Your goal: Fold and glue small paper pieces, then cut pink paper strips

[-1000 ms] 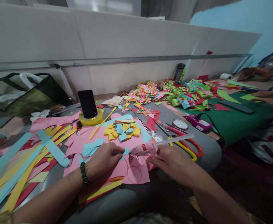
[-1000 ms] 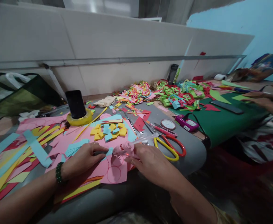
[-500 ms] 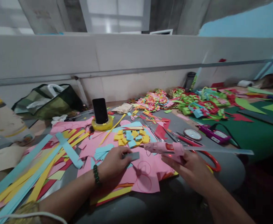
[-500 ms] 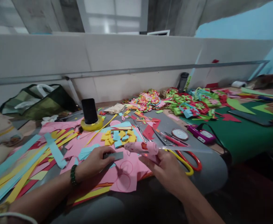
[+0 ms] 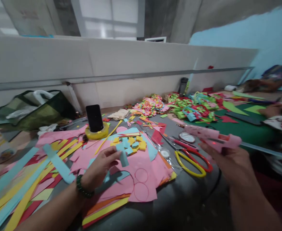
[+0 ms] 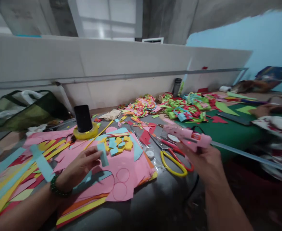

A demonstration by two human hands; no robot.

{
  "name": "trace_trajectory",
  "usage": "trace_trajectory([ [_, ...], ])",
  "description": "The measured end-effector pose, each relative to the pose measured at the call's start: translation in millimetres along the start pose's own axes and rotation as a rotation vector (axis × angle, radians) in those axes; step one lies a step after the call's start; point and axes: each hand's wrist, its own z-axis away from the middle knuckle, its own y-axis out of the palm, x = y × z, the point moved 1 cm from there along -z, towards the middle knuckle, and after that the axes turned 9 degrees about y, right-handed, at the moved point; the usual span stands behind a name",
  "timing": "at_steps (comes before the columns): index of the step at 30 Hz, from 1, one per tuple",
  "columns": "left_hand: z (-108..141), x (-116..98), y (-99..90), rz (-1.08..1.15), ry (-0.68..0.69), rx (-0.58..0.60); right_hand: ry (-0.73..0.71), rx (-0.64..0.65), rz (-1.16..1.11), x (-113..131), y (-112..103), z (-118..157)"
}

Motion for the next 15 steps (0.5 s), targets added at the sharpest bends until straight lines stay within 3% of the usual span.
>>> trace_trajectory([
  [5,-3,2,-11.0,0.067,0.029,-0.128,0.063,-0.067,0.259,-53,-21,-46],
  [9,-4,6,-8.6,0.076,-0.019,-0.151,0.122,-0.052,0.327,-87,-18,-60],
  [15,3,11,4.5,0.063,-0.105,-0.055,0.147,0.058,0.512,-90,-7,-66],
])
